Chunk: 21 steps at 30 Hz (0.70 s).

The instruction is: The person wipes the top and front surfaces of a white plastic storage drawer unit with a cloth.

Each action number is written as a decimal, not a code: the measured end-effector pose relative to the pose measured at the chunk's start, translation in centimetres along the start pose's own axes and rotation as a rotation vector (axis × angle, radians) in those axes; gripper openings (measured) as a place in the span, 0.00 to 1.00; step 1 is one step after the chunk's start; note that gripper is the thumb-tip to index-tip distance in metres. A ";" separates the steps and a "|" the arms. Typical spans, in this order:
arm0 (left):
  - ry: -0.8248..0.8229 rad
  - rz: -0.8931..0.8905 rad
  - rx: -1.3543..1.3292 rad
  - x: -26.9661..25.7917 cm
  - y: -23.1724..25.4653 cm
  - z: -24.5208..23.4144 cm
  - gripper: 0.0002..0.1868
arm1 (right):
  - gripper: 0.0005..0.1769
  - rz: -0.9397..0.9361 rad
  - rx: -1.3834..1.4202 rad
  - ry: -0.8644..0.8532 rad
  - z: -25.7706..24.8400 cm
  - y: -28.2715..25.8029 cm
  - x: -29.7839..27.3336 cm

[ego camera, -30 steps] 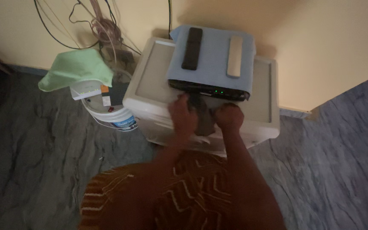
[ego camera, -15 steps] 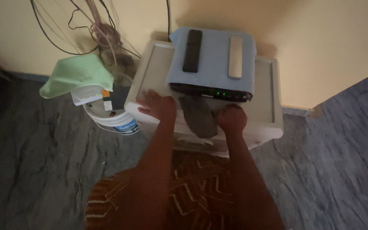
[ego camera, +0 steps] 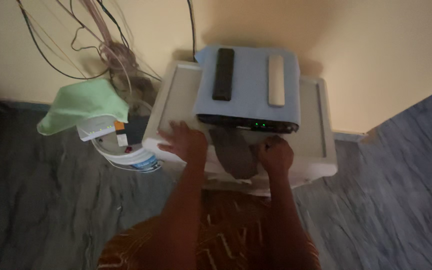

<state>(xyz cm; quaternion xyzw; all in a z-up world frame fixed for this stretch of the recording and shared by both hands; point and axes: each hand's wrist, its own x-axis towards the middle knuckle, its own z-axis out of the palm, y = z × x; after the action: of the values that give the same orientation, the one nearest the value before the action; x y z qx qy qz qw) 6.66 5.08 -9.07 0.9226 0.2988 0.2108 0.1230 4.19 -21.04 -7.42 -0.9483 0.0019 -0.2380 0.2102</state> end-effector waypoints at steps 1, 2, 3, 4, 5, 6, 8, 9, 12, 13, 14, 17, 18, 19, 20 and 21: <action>-0.020 -0.016 0.001 0.0 0.1 0.0 0.28 | 0.13 -0.014 0.021 0.007 0.1 0.2 -0.4; -0.039 -0.032 0.001 0.0 0.1 -0.1 0.29 | 0.12 -0.021 0.036 0.022 0.5 0.3 -0.3; -0.037 -0.023 0.005 -0.4 0.0 -0.2 0.28 | 0.12 -0.024 0.045 0.035 0.7 0.6 -0.3; -0.035 -0.015 0.009 -0.7 -0.1 -0.4 0.28 | 0.11 -0.028 0.054 0.049 0.8 0.7 -0.4; -0.026 -0.005 0.008 -0.7 0.1 -0.6 0.28 | 0.11 -0.013 0.044 0.052 0.6 0.6 -0.2; -0.034 -0.016 0.008 -0.5 0.4 -0.8 0.28 | 0.12 0.002 0.033 0.056 0.4 0.3 0.0; -0.053 -0.034 0.017 0.0 0.5 -0.9 0.29 | 0.13 -0.029 0.046 -0.003 -0.2 -1.3 -0.1; -0.052 -0.013 0.015 0.0 0.3 -0.8 0.28 | 0.13 -0.079 0.066 -0.060 -0.4 -2.5 -0.2; -0.048 0.012 0.026 -0.3 0.0 -0.6 0.25 | 0.12 -0.232 0.125 -0.238 -1.6 -7.5 -0.5; -0.041 0.002 0.040 -0.2 0.1 -0.5 0.24 | 0.12 -0.284 0.147 -0.294 -2.2 -9.3 -0.5; -0.034 -0.009 0.054 -0.2 0.3 -0.4 0.23 | 0.12 -0.335 0.169 -0.349 -2.9 -10.7 -0.4; -0.046 0.005 0.055 -0.9 0.2 -0.1 0.23 | 0.27 -0.340 0.267 -0.241 -4.6 -13.4 -1.3; -0.008 0.028 0.053 -0.8 0.0 0.2 0.22 | 0.30 -0.412 0.189 -0.147 -4.6 -13.5 -1.2; 0.030 0.048 0.050 -0.7 -0.2 0.6 0.22 | 0.32 -0.486 0.109 -0.054 -4.3 -13.5 -0.9; 0.067 0.069 0.046 -0.6 -0.4 0.9 0.21 | 0.35 -0.557 0.027 0.039 -4.0 -13.3 -0.9; 0.087 0.080 0.060 -0.6 -0.6 1.3 0.21 | 0.34 -0.467 0.053 -0.069 -3.7 -12.9 -1.0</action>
<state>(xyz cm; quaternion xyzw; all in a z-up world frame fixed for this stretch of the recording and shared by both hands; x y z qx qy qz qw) 6.53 5.04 -10.62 0.9269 0.2731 0.2466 0.0736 0.38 -10.67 0.26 -0.9247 -0.2311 -0.2475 0.1740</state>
